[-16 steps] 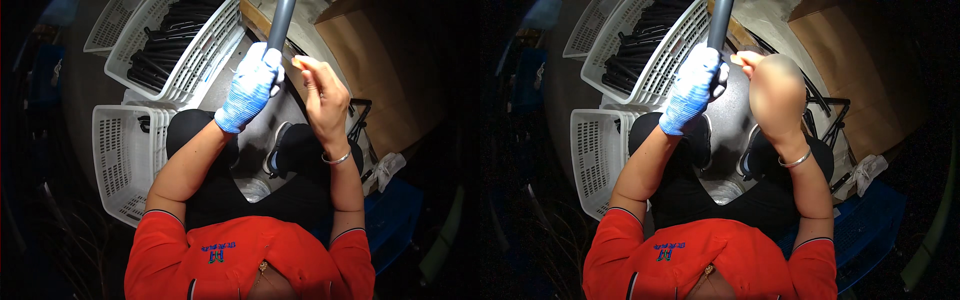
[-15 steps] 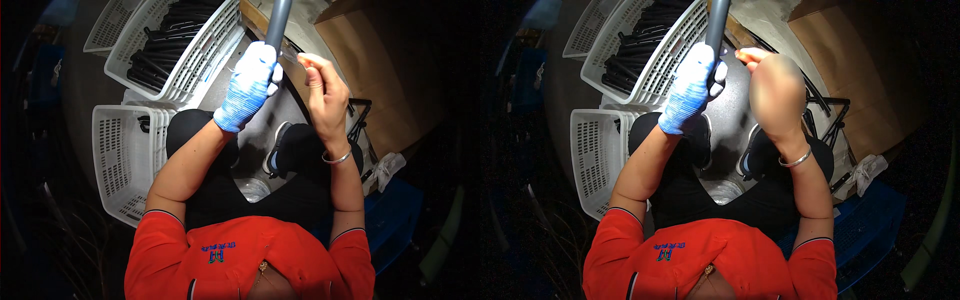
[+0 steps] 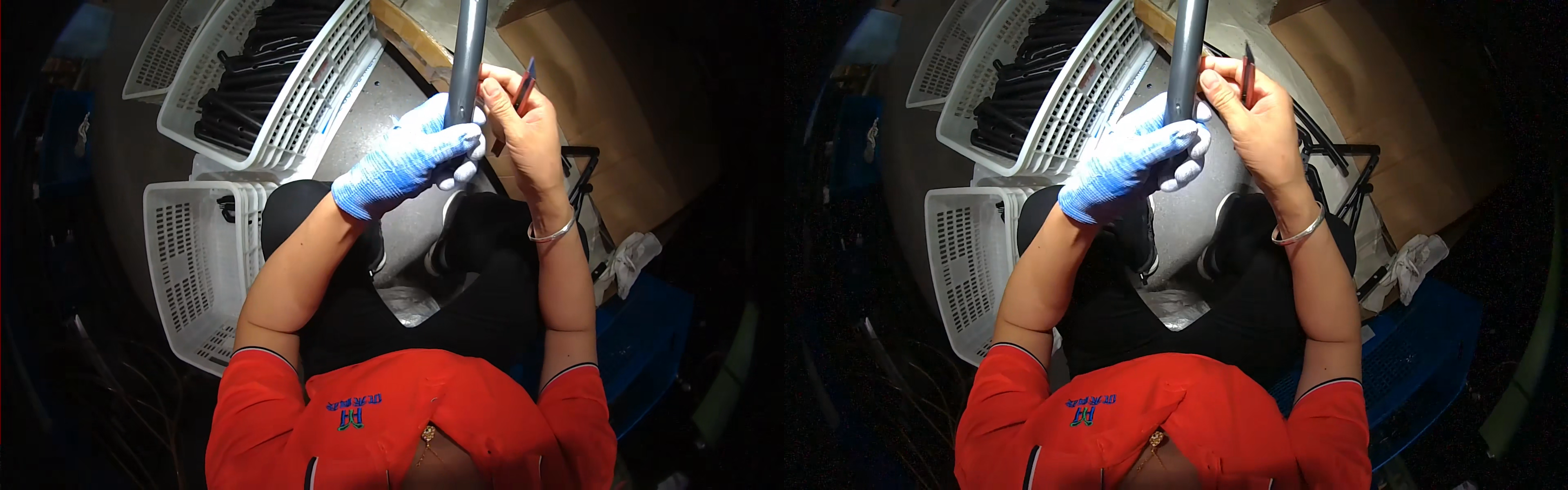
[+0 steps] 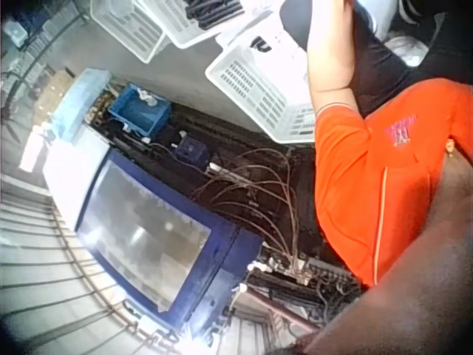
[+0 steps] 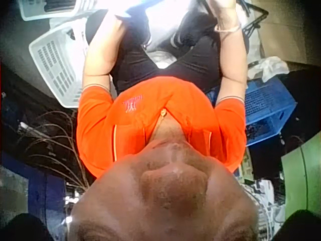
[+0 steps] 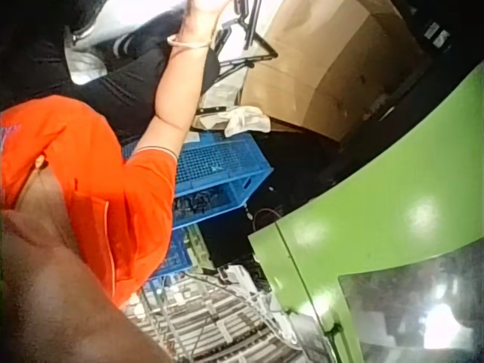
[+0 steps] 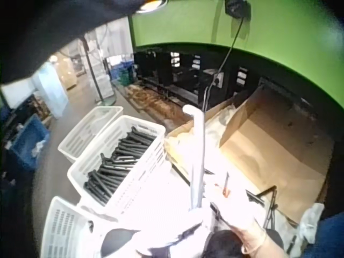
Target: Manually attaching caps and components to the ends of plastic tubes at an assembly station using a small precision tool.
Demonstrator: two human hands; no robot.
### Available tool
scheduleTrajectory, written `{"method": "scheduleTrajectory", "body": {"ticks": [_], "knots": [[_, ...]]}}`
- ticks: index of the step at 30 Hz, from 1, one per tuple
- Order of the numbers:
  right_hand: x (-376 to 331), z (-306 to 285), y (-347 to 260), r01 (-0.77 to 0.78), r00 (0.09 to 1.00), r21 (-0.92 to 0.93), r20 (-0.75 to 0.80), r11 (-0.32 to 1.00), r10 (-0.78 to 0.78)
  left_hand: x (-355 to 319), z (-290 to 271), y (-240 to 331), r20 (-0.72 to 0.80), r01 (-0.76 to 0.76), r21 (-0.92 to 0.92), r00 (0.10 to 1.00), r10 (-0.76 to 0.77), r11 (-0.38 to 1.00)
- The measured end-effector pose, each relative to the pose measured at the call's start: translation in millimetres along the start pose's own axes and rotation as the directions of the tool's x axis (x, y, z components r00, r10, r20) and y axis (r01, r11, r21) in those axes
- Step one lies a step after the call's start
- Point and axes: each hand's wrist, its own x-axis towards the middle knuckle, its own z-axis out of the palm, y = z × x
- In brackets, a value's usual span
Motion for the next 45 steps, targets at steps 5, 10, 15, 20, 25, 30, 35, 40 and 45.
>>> {"method": "scheduleTrajectory", "body": {"ticks": [5, 10, 15, 20, 25, 30, 35, 40, 45], "knots": [[-0.4, 1.3, -0.3, 0.041, 0.991, 0.029, 0.123, 0.999, -0.044, 0.5, -3.0, -0.7, 0.051, -0.059, 0.098, 0.997, 0.054, 0.993], [0.7, -1.3, -1.9, 0.008, 0.991, 0.065, 0.136, 0.998, -0.017, -2.3, 2.4, 5.2, -0.031, -0.027, 0.226, 0.999, 0.035, 0.974], [-1.8, -2.0, -9.0, -0.003, 0.983, 0.140, 0.182, 0.990, -0.023, -3.9, 2.4, 11.8, 0.068, 0.023, -0.080, 0.998, -0.018, 0.996], [0.3, -3.2, -2.3, 0.013, 0.987, 0.076, 0.157, 0.997, -0.025, -1.3, -4.2, 9.5, 0.075, 0.073, 0.134, 0.994, -0.083, 0.988], [-0.3, 0.5, 0.8, -0.010, 0.986, 0.091, 0.169, 0.996, -0.006, -3.3, -0.6, 10.6, 0.092, 0.093, 0.171, 0.990, -0.110, 0.981], [-10.5, -1.5, -9.2, 0.348, 0.914, -0.646, 0.074, 0.680, -0.398, -3.7, -3.3, 7.0, -0.088, -0.059, 0.282, 0.992, 0.087, 0.958], [-16.5, 0.7, -19.5, 0.506, 0.817, -0.791, 0.314, 0.343, -0.483, -6.4, -2.9, 10.3, -0.138, -0.135, 0.334, 0.972, 0.190, 0.933], [-17.9, 2.9, -19.4, 0.511, 0.799, -0.806, 0.317, 0.299, -0.510, -6.5, -7.3, 12.6, -0.095, -0.121, 0.353, 0.982, 0.164, 0.928], [-19.1, 6.1, -15.8, 0.497, 0.786, -0.831, 0.308, 0.251, -0.537, -5.7, -13.0, 5.8, -0.148, -0.078, 0.279, 0.981, 0.123, 0.957]]}}
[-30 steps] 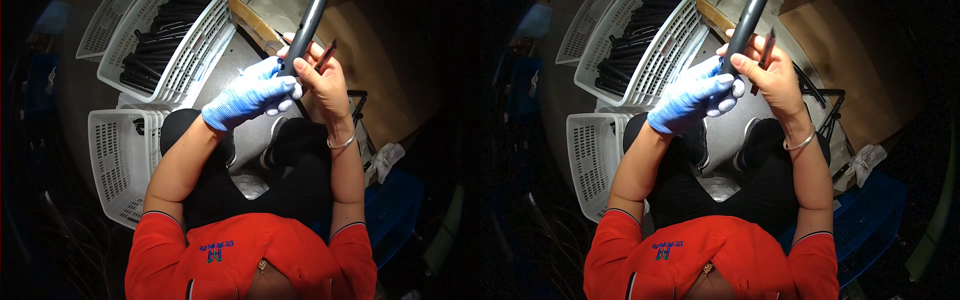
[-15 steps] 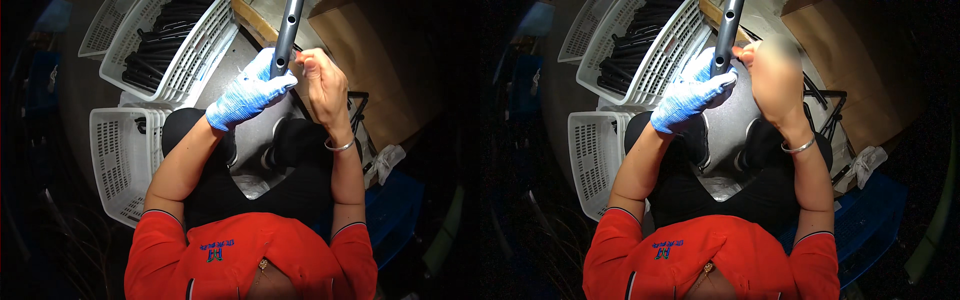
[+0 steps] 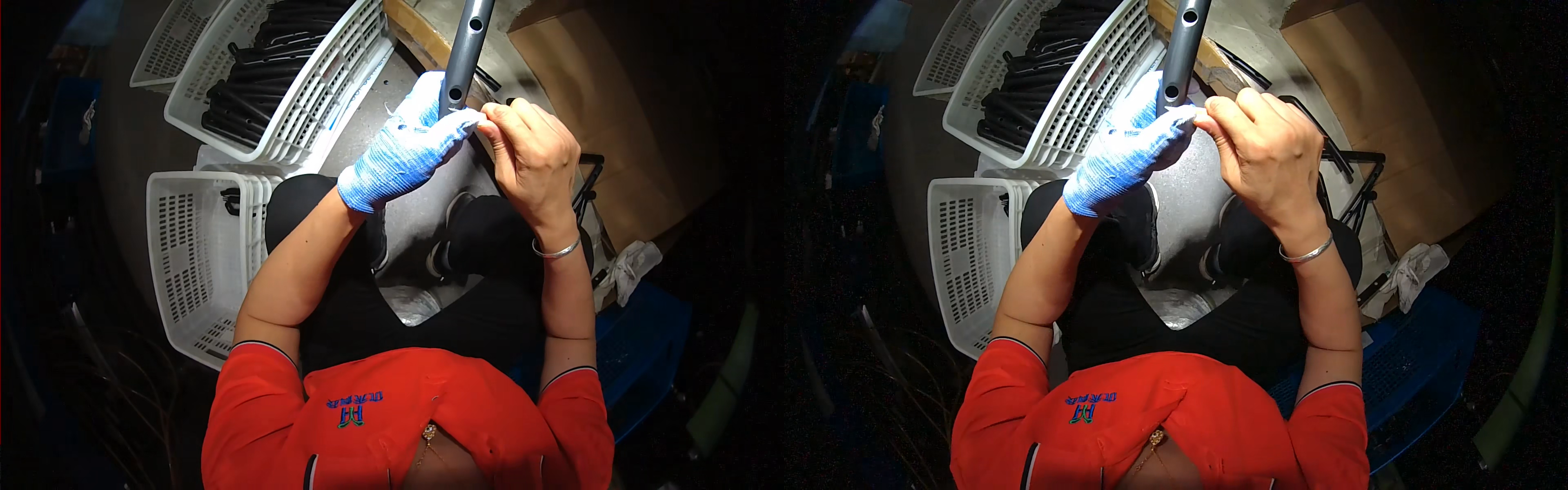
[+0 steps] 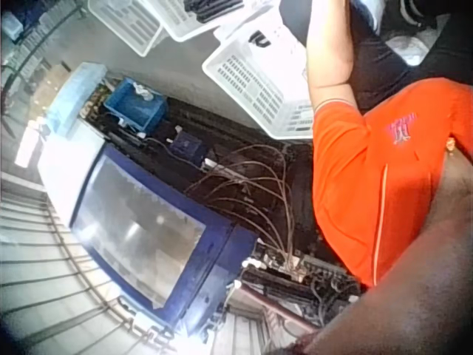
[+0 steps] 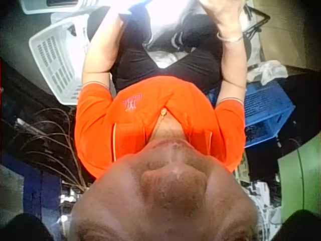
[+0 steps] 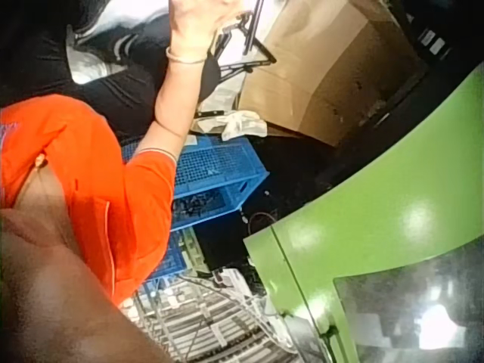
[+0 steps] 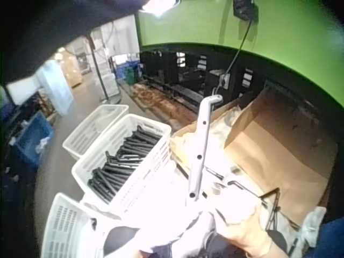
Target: Manually attaching caps and components to the ends of plastic tubes at an assembly station using a small precision tool.
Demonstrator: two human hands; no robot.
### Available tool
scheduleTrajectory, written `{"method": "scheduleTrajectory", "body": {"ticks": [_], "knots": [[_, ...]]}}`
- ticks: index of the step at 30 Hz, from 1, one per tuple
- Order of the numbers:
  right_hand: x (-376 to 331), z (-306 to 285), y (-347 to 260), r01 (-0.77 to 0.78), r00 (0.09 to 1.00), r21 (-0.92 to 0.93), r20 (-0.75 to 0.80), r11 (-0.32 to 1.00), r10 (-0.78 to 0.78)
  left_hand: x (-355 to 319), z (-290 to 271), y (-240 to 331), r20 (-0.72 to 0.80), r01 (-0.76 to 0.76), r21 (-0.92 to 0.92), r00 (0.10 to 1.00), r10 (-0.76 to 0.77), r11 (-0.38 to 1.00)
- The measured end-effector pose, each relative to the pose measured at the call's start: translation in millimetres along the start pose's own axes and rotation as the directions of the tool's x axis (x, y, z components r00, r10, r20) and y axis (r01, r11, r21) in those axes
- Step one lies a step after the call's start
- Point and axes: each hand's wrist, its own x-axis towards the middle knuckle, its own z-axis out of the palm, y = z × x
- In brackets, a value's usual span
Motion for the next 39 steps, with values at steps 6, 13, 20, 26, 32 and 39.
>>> {"method": "scheduleTrajectory", "body": {"ticks": [6, 13, 20, 26, 32, 39], "knots": [[0.5, 3.6, -2.7, -0.018, 1.000, -0.018, 0.004, 1.000, 0.018, 7.1, -13.3, -23.2, 0.372, -0.594, 0.796, 0.628, 0.683, 0.113], [1.7, 4.4, 8.6, -0.131, 0.985, 0.187, -0.089, 0.974, 0.150, 8.2, -0.7, -22.0, 0.195, -0.514, 0.771, 0.753, 0.628, 0.376], [10.1, 6.9, 51.0, -0.235, 0.821, 0.788, -0.152, 0.569, 0.550, -6.7, 30.0, -28.5, 0.153, 0.013, 0.079, 0.988, -0.025, 0.997], [8.4, 4.0, 30.9, -0.299, 0.818, 0.881, 0.039, 0.367, 0.574, -0.3, 28.7, -35.3, 0.295, -0.088, 0.336, 0.955, -0.016, 0.938], [-7.8, 34.5, 4.0, -0.367, 0.860, 0.750, 0.048, 0.550, 0.509, 24.8, 13.2, -30.0, -0.135, -0.398, 0.268, 0.886, 0.443, 0.877], [-8.6, 38.3, -19.9, -0.269, 0.949, 0.656, 0.057, 0.705, 0.309, 9.6, 3.7, 4.4, -0.258, -0.443, 0.014, 0.865, 0.431, 0.897]]}}
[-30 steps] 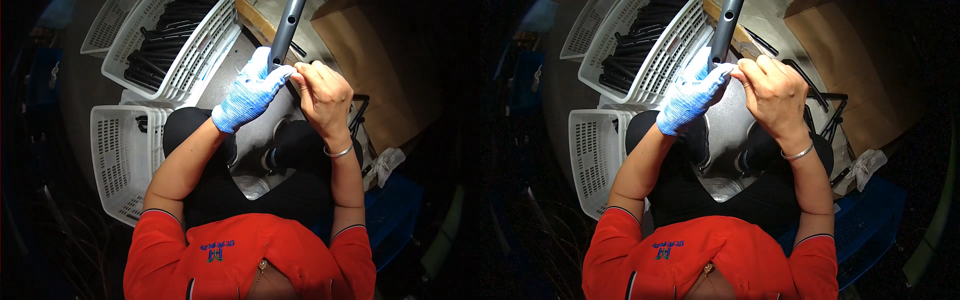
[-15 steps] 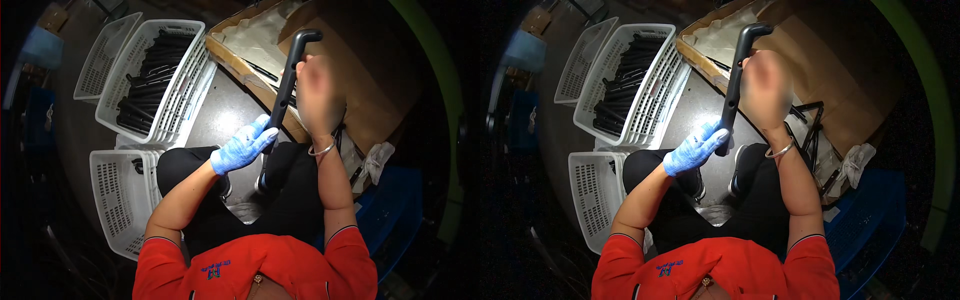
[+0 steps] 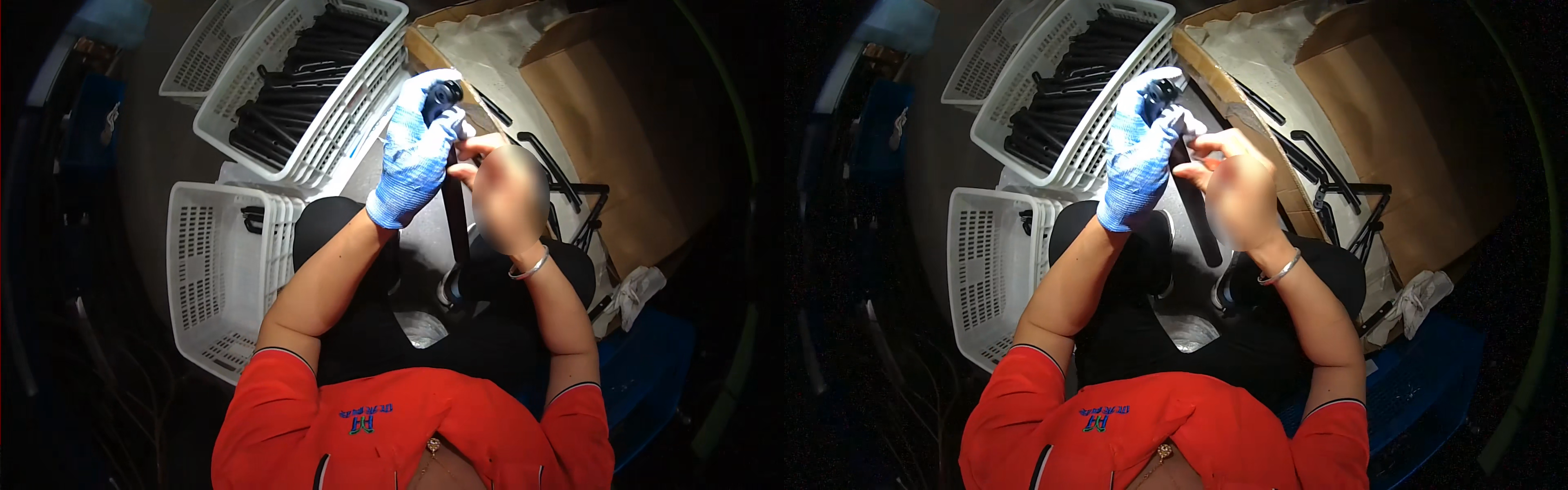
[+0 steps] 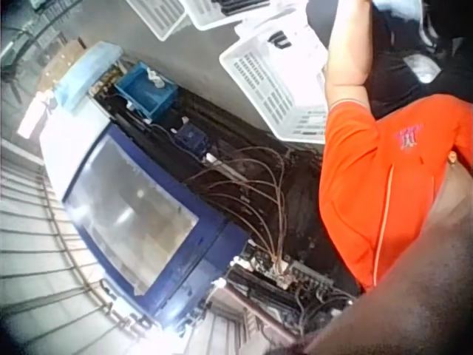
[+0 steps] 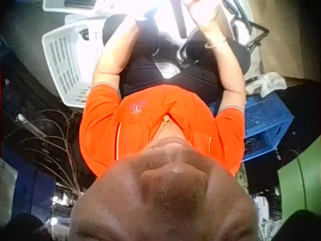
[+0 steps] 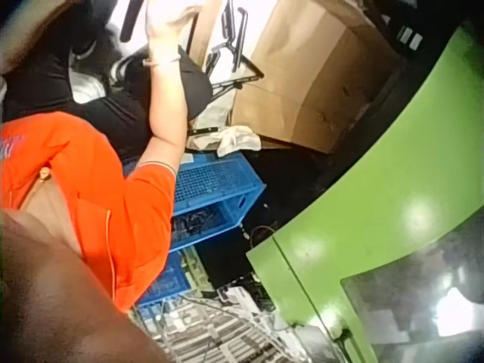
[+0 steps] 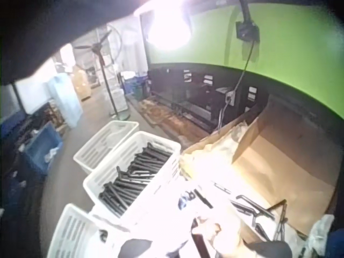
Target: Manually attaching caps and components to the ends of plastic tubes at an assembly station using a small precision tool.
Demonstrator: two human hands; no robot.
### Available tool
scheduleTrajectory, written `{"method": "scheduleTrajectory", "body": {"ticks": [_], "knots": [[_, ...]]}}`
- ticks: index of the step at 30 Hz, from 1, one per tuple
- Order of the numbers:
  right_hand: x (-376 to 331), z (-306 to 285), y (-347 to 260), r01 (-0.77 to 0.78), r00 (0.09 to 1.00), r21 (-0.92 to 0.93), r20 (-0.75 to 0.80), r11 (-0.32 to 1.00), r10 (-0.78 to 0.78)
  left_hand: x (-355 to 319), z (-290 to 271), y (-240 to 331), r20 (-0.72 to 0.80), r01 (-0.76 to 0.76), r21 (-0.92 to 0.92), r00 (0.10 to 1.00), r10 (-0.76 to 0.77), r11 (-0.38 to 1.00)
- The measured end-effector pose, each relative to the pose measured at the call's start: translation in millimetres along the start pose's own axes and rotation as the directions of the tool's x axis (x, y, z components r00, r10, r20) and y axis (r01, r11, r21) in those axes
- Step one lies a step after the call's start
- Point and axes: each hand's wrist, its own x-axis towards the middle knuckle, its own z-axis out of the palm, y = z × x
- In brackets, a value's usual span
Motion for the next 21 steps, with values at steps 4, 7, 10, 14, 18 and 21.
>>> {"method": "scheduleTrajectory", "body": {"ticks": [4, 7, 10, 14, 18, 21], "knots": [[2.1, -16.7, 4.0, -0.024, 0.997, 0.025, -0.068, 0.999, 0.026, -0.7, -2.7, 2.6, 0.025, 0.045, -0.150, 0.999, -0.042, 0.988], [7.5, -20.8, -3.9, -0.061, 0.990, -0.073, -0.129, 0.995, 0.051, -5.3, -2.1, -2.5, 0.081, 0.131, -0.010, 0.988, -0.129, 0.991], [16.3, -24.2, -16.3, 0.163, 0.973, -0.381, -0.090, 0.910, -0.212, -7.8, -1.1, -2.9, 0.142, 0.213, -0.006, 0.967, -0.210, 0.977], [18.4, -30.5, -17.5, 0.260, 0.951, -0.494, -0.018, 0.830, -0.309, -5.7, 0.8, 5.2, 0.202, 0.320, -0.003, 0.928, -0.313, 0.948], [17.0, -34.6, -20.7, 0.283, 0.944, -0.547, 0.014, 0.788, -0.329, -6.0, 3.0, 2.7, 0.239, 0.360, -0.025, 0.908, -0.344, 0.933], [16.3, -35.5, -21.8, 0.303, 0.937, -0.589, 0.043, 0.749, -0.346, -5.4, 3.8, 4.0, 0.239, 0.354, -0.005, 0.909, -0.343, 0.935]]}}
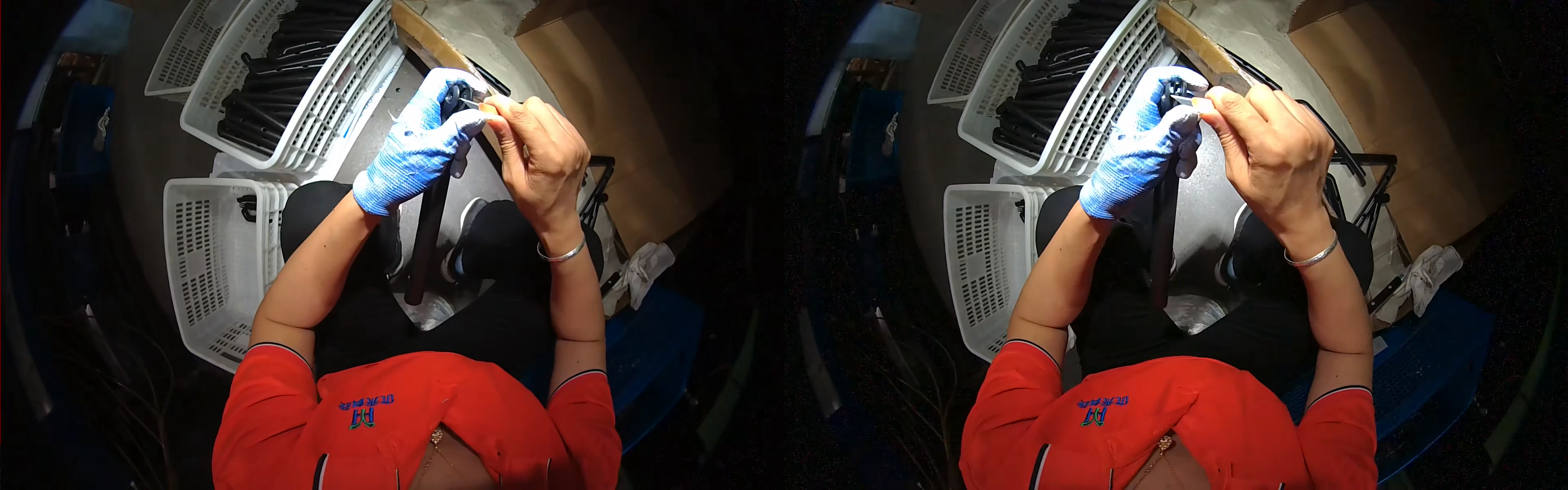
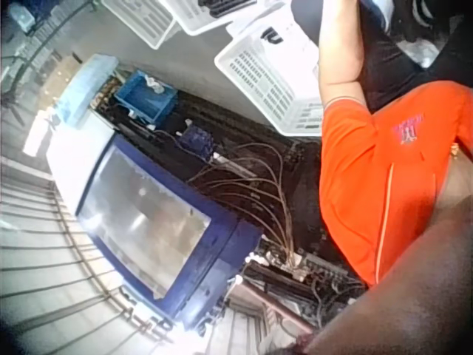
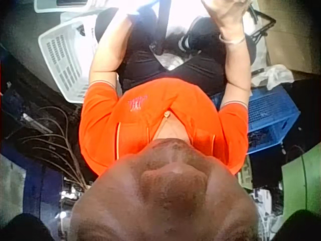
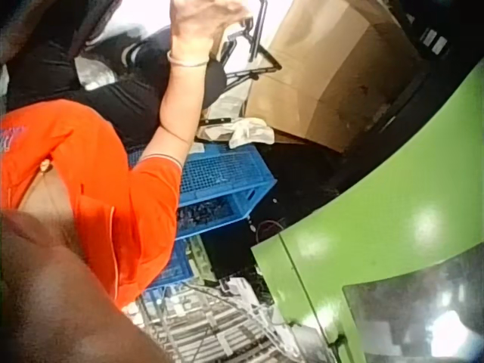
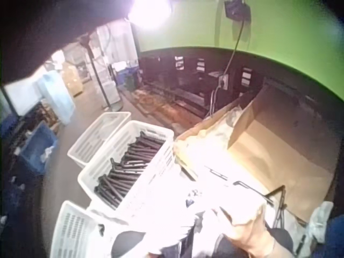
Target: Manually attaching caps and components to the ends of plastic tubes at an assembly station using a small precision tool.
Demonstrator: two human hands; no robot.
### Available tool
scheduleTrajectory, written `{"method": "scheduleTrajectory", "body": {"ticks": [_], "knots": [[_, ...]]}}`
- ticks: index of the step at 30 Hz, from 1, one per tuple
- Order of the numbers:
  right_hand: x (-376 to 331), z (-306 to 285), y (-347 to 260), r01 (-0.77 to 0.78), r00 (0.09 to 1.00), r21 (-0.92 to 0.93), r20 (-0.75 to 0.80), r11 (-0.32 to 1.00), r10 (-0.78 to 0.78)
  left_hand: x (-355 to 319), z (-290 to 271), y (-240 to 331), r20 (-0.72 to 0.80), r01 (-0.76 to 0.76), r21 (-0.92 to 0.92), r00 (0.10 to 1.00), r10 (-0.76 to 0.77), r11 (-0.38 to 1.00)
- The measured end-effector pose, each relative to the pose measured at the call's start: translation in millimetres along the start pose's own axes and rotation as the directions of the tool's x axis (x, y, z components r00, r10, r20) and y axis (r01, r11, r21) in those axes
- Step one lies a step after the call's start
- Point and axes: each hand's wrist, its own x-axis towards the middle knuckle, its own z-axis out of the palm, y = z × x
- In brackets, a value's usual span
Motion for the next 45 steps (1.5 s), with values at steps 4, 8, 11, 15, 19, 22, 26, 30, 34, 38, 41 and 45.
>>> {"method": "scheduleTrajectory", "body": {"ticks": [4, 8, 11, 15, 19, 22, 26, 30, 34, 38, 41, 45], "knots": [[-0.4, -1.3, -0.8, 0.020, 1.000, -0.012, 0.000, 1.000, -0.020, 0.4, -0.6, -3.6, -0.005, -0.005, -0.022, 1.000, 0.005, 1.000], [-0.7, -3.5, -1.8, 0.042, 0.999, -0.051, -0.005, 0.998, -0.042, -0.1, -0.7, -2.4, -0.007, -0.005, -0.001, 1.000, 0.005, 1.000], [-0.7, -3.7, -2.9, 0.044, 0.999, -0.059, -0.001, 0.997, -0.044, -0.6, -0.2, -1.7, -0.039, 0.020, 0.021, 0.999, -0.020, 1.000], [-1.8, -5.4, -3.5, 0.049, 0.999, -0.064, 0.014, 0.997, -0.049, -1.6, -2.1, -1.9, -0.025, 0.011, 0.043, 1.000, -0.010, 0.999], [-1.9, -6.8, -5.4, 0.031, 0.999, -0.065, 0.035, 0.997, -0.028, -1.3, -0.9, -1.6, -0.053, 0.003, 0.103, 0.999, 0.003, 0.995], [-1.9, -7.1, -7.4, 0.026, 0.999, -0.056, 0.033, 0.998, -0.024, -2.3, -0.6, -2.3, -0.060, -0.027, 0.115, 0.998, 0.034, 0.993], [-2.4, -7.9, -7.6, 0.024, 0.999, -0.074, 0.044, 0.997, -0.021, -3.9, 1.8, 0.2, -0.067, 0.033, 0.066, 0.997, -0.029, 0.997], [-2.0, -7.1, -9.3, 0.020, 0.999, -0.084, 0.044, 0.996, -0.017, -4.1, 1.0, -3.1, -0.073, 0.010, 0.048, 0.997, -0.007, 0.999], [-2.7, -6.4, -9.5, 0.016, 0.999, -0.090, 0.043, 0.996, -0.013, -4.1, 0.5, -3.3, -0.067, 0.013, 0.025, 0.998, -0.011, 1.000], [-3.7, -4.4, -8.2, 0.014, 0.999, -0.075, 0.031, 0.997, -0.011, -4.6, -0.3, -3.5, -0.066, 0.018, 0.014, 0.998, -0.017, 1.000], [-3.5, -5.3, -10.0, -0.011, 0.998, -0.086, 0.053, 0.996, 0.015, -5.0, 0.2, -3.5, -0.067, -0.005, 0.039, 0.998, 0.008, 0.999], [-4.5, -4.5, -10.0, -0.005, 0.999, -0.085, 0.038, 0.996, 0.008, -4.8, 0.9, -4.2, -0.083, 0.017, 0.029, 0.996, -0.014, 0.999]]}}
